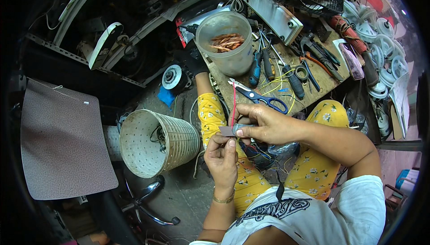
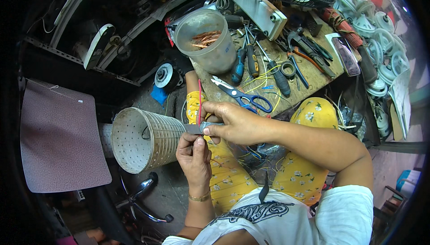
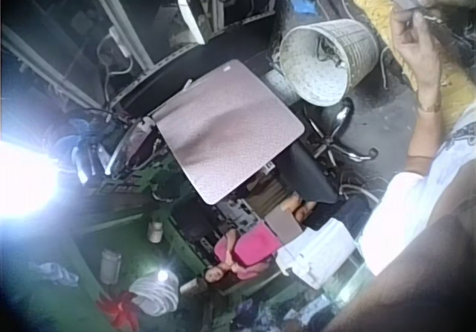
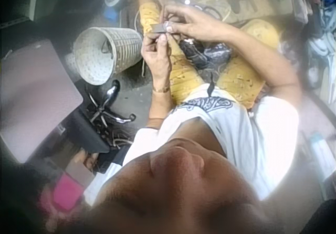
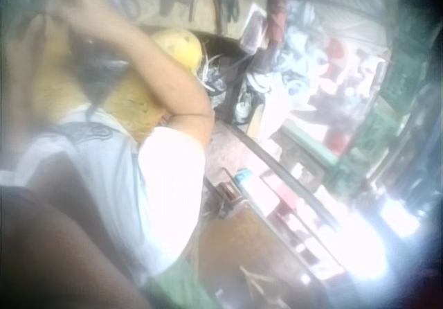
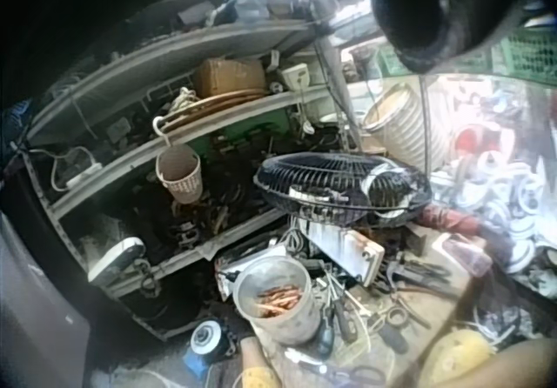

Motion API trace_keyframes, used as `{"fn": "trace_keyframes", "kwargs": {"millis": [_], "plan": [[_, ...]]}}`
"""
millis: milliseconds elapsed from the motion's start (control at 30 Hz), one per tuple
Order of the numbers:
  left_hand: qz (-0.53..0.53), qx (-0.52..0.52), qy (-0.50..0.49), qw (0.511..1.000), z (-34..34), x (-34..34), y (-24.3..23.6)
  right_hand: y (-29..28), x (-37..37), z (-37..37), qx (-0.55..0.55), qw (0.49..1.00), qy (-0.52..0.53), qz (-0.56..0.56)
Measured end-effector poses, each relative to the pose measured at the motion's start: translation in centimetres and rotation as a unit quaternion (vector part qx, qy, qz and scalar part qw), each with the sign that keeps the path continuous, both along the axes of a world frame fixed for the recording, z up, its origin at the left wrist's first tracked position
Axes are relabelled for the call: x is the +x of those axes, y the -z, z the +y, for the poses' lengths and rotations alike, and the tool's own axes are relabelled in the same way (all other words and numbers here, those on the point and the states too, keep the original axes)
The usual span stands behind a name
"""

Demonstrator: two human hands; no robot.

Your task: The person strips the insulation from several wires and joins them together by twisting and applying electrical tape.

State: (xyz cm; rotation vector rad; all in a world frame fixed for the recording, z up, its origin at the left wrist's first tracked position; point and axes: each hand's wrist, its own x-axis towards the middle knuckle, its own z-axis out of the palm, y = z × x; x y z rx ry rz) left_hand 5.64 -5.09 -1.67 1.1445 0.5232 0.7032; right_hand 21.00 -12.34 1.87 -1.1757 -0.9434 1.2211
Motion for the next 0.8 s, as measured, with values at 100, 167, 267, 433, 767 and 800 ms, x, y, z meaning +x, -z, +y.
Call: {"fn": "trace_keyframes", "kwargs": {"millis": [100, 167, 267, 433, 767, 800], "plan": [[0.006, 0.006, -0.014, 1.0, -0.1, -0.2, 0.0, -0.1, 0.2, 0.0, -0.002, 1.0, -0.004, 0.019], [0.022, -0.014, 0.012, 1.0, -0.1, -0.7, -0.1, -0.2, 0.4, 0.0, 0.002, 0.999, -0.006, 0.036], [0.023, -0.021, 0.013, 0.999, -0.1, -0.9, -0.1, -0.3, 0.5, 0.0, -0.009, 1.0, -0.011, 0.02], [0.015, -0.032, 0.01, 0.999, -0.2, -1.2, -0.5, -0.4, 0.3, 0.0, -0.007, 1.0, -0.001, 0.011], [0.042, 0.033, 0.012, 0.999, -0.5, -2.0, 0.4, -0.8, 2.3, -0.3, -0.047, 0.997, 0.043, 0.033], [0.041, 0.033, 0.011, 0.999, -0.5, -2.3, 0.6, -0.8, 2.9, -0.4, -0.037, 0.996, 0.072, 0.038]]}}
